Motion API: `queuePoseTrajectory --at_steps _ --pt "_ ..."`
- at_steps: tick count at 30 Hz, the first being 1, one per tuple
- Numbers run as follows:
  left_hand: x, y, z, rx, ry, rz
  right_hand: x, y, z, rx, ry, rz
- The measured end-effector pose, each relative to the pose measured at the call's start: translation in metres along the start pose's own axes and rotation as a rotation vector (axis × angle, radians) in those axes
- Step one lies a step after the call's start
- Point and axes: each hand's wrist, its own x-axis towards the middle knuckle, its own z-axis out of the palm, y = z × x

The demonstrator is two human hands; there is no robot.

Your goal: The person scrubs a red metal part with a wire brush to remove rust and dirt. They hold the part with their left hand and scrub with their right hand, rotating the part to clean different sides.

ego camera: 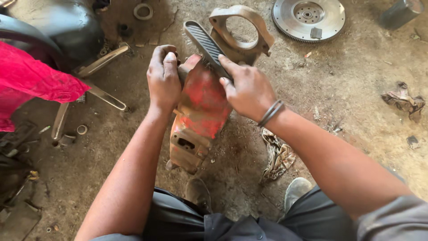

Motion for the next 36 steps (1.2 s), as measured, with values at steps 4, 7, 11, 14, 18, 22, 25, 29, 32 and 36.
queuePoseTrajectory --at_steps 4,7,11,14,18,22,25,29,32,36 --pt "0.001 -0.004 -0.003 -0.055 -0.011 -0.057 -0.043 0.000 -0.023 0.050 -0.071 -0.027" --pt "0.000 -0.007 0.001 -0.006 -0.001 0.070 -0.076 -0.001 -0.059 -0.066 -0.254 0.181" --pt "0.003 -0.009 0.007 -0.075 -0.035 -0.011 -0.058 0.012 -0.052 -0.016 -0.248 0.156" --pt "0.003 -0.007 0.005 -0.081 -0.052 -0.020 -0.026 0.011 -0.009 -0.231 -0.005 -0.132" --pt "0.006 -0.013 -0.002 -0.044 -0.018 0.061 -0.005 0.015 0.017 -0.242 0.052 -0.146" --pt "0.002 -0.012 0.000 -0.016 0.023 0.049 -0.046 0.032 0.000 -0.187 -0.007 -0.156" --pt "0.003 -0.002 0.007 -0.097 0.003 0.008 -0.074 0.040 -0.017 -0.225 -0.030 -0.188" --pt "0.001 -0.006 0.007 -0.128 -0.010 0.001 -0.128 0.035 -0.047 -0.275 -0.217 0.059" --pt "0.005 -0.017 0.004 -0.131 -0.011 -0.022 -0.140 0.024 -0.064 -0.179 -0.275 0.345" --pt "0.008 -0.020 0.001 -0.107 -0.025 -0.016 -0.124 0.005 -0.082 0.048 -0.033 0.091"
